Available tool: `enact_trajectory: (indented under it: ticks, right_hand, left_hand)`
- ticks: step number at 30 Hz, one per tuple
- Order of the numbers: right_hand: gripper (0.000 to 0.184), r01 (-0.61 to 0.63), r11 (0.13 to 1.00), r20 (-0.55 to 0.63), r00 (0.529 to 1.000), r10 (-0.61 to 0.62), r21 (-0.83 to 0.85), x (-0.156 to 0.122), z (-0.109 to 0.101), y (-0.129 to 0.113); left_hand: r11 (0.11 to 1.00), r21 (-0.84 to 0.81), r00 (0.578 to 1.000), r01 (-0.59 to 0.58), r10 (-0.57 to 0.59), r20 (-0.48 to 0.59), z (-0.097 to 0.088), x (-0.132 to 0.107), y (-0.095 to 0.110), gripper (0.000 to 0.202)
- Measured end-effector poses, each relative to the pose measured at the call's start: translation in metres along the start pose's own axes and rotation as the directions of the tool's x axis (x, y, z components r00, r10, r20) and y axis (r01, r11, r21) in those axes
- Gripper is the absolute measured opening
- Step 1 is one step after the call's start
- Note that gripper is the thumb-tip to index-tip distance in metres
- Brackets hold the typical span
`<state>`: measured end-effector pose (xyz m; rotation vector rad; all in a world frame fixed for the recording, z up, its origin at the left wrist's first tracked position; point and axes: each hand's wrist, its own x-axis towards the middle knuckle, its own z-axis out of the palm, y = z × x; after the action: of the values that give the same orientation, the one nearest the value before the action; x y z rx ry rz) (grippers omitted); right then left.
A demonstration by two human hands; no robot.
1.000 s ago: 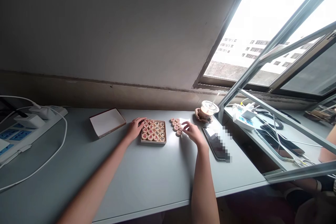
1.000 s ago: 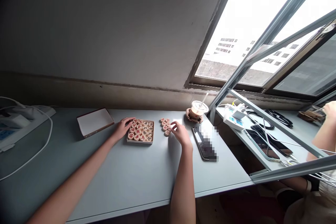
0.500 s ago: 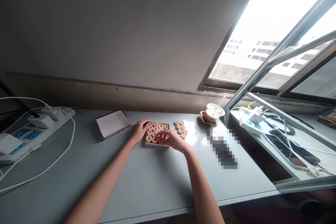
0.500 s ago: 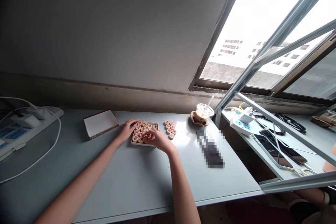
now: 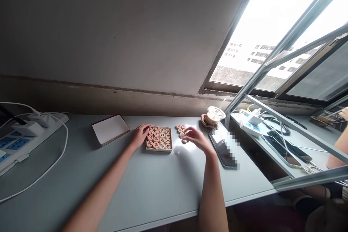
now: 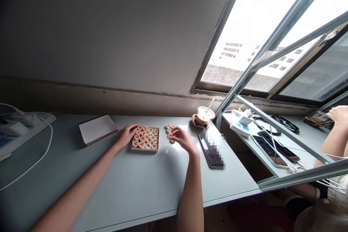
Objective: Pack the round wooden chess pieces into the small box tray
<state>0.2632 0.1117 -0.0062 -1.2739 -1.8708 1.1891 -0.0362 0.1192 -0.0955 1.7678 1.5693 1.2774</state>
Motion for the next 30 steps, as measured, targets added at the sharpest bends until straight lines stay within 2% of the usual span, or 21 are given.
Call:
enact_trajectory:
  ticks: [2,4,10,13,16,19,21,23,26,30]
  right_hand:
    - [0.028,-0.125,0.991,-0.056,0.991,0.122,-0.052,-0.007,-0.017,0.015]
    - [0.024,-0.230,0.967,-0.100,0.970,0.220,-0.105,-0.010,-0.025,0.026]
    - [0.015,-0.325,0.904,-0.192,0.941,0.279,-0.279,-0.005,-0.018,0.027]
    - [0.011,-0.322,0.831,-0.314,0.930,0.189,-0.453,0.001,-0.012,0.025]
    - [0.022,-0.245,0.723,-0.387,0.921,-0.033,-0.646,0.015,0.009,0.024]
    - [0.040,-0.154,0.625,-0.296,0.947,-0.129,-0.765,0.035,0.042,0.026]
    - [0.048,-0.103,0.593,-0.218,0.968,-0.125,-0.799,0.048,0.060,0.030]
    - [0.048,-0.077,0.578,-0.176,0.977,-0.117,-0.812,0.058,0.069,0.036]
    - [0.049,-0.066,0.575,-0.142,0.986,-0.089,-0.816,0.062,0.059,0.048]
    - [0.050,0.009,0.553,-0.048,0.995,-0.088,-0.833,0.049,0.022,0.069]
  left_hand:
    - [1.000,0.008,1.000,0.005,-0.005,0.003,0.000,0.001,0.001,0.031]
    - [1.000,0.015,1.000,0.006,-0.006,0.003,0.000,0.001,0.001,0.031]
    - [1.000,0.026,1.000,-0.017,0.017,-0.003,-0.001,0.001,0.001,0.031]
    - [0.999,0.026,1.000,-0.027,0.027,0.002,0.000,0.001,0.000,0.032]
    - [0.998,0.037,0.999,-0.044,0.045,-0.014,0.001,0.001,-0.003,0.031]
    - [0.998,0.037,0.998,-0.051,0.052,-0.020,0.003,0.002,-0.006,0.032]
    - [0.998,0.033,0.999,-0.051,0.052,-0.007,0.003,0.003,-0.008,0.033]
    - [0.998,0.034,0.999,-0.047,0.047,0.002,0.003,0.003,-0.009,0.033]
    - [0.998,0.038,0.999,-0.041,0.041,-0.001,0.002,0.003,-0.008,0.033]
    - [0.998,0.045,0.999,-0.035,0.035,-0.004,0.002,0.003,-0.004,0.032]
